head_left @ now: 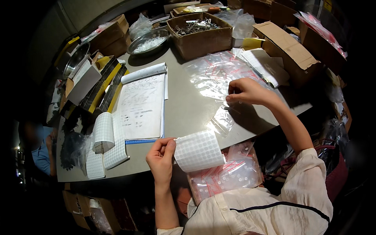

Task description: The person repeatedly peels small circular stickers from a sheet and places them into clear plastic bags on a cluttered work table. The person handles the sticker sheet and bags by hand, working one sticker at a time.

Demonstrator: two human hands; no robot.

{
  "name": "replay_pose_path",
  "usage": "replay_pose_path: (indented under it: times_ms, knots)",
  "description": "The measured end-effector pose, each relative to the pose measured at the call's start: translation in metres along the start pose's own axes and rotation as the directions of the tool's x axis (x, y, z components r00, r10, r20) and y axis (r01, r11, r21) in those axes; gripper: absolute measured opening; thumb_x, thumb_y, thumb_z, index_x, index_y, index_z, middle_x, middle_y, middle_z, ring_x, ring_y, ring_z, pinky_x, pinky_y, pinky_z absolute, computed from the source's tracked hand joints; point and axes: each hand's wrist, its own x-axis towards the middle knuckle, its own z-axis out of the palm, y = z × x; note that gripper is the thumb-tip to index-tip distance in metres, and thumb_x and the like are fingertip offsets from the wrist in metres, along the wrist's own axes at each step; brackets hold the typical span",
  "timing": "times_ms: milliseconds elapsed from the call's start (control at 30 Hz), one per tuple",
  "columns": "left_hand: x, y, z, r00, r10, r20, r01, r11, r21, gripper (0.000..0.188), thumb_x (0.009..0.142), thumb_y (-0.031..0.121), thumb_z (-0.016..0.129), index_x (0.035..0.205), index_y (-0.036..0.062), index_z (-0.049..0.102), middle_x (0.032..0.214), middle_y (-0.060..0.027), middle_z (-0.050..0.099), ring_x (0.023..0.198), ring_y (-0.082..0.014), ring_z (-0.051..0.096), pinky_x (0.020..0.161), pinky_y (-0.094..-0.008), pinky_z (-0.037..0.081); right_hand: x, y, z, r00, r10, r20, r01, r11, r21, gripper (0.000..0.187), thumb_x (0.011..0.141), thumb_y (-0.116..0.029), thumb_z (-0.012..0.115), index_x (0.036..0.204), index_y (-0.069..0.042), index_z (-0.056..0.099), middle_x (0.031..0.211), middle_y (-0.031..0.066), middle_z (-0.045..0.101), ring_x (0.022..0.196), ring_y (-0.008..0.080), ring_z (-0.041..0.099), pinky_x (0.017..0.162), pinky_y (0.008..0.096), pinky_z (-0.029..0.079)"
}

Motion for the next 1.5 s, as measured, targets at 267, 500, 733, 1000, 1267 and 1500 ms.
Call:
replay_pose_path:
  times_ms: [267,500,733,1000,1267,1500]
  knots:
    - [-0.003,0.0,-0.003,0.999,0.009,-0.031,-0.008,1.0,0.025,0.009,0.098,0.005,0.068,0.101,-0.0034,0.071,0.074,0.0067,0.058,0.063,0.0004,0.044,0.056,-0.018,0.03,0.001,-0.016,0.024,0.998,-0.048,0.043,0.062,0.899,-0.434,0.024,0.093,-0.026,0.067,0.101,-0.006,0.077,0.08,0.0195,0.071,0.075,0.0394,0.068,0.066,0.0475,0.053]
    - [-0.003,0.001,-0.007,1.0,0.013,-0.006,-0.013,0.997,-0.071,0.012,0.097,0.009,0.069,0.1,-0.0028,0.071,0.076,0.0048,0.06,0.065,-0.0009,0.045,0.06,-0.0186,0.032,-0.044,-0.043,0.025,0.974,-0.173,0.144,0.202,0.954,-0.222,0.03,0.096,-0.032,0.066,0.104,-0.005,0.074,0.078,0.0174,0.071,0.075,0.0364,0.069,0.069,0.0458,0.052]
    - [-0.005,-0.001,-0.008,0.998,0.054,-0.039,-0.058,0.993,-0.105,0.013,0.097,0.01,0.068,0.1,-0.0028,0.07,0.077,0.0035,0.062,0.065,-0.0014,0.046,0.061,-0.0188,0.033,-0.023,-0.019,0.028,0.981,-0.185,0.066,0.192,0.975,-0.114,0.02,0.087,-0.012,0.07,0.103,-0.001,0.063,0.095,0.017,0.068,0.089,0.036,0.066,0.076,0.0438,0.052]
    - [-0.006,-0.005,-0.008,0.995,0.071,-0.07,-0.079,0.991,-0.107,0.013,0.098,0.01,0.067,0.101,-0.0025,0.07,0.077,0.0039,0.06,0.065,-0.0011,0.046,0.061,-0.0185,0.033,-0.034,-0.022,0.036,0.999,0.018,-0.033,-0.028,0.932,-0.36,0.037,0.084,-0.03,0.078,0.097,0.0,0.059,0.091,0.02,0.067,0.089,0.0421,0.065,0.078,0.0476,0.051]
    - [-0.006,-0.003,-0.017,0.997,0.069,-0.034,-0.075,0.962,-0.263,0.009,0.097,0.005,0.068,0.101,-0.003,0.07,0.077,0.0045,0.06,0.066,-0.0009,0.044,0.062,-0.0174,0.031,-0.069,-0.064,0.016,0.975,-0.025,0.222,0.059,0.988,-0.146,0.049,0.088,-0.046,0.073,0.104,-0.001,0.065,0.082,0.0207,0.07,0.08,0.0407,0.069,0.074,0.0484,0.052]
    - [-0.003,-0.005,-0.013,0.993,0.086,-0.076,-0.1,0.973,-0.206,0.013,0.098,0.011,0.068,0.101,-0.0023,0.068,0.081,0.0029,0.061,0.068,-0.0021,0.046,0.063,-0.0172,0.033,-0.088,-0.066,0.033,0.98,-0.16,0.117,0.187,0.943,-0.277,0.044,0.092,-0.043,0.073,0.109,-0.005,0.059,0.064,0.0109,0.059,0.064,0.0352,0.062,0.058,0.0441,0.044]
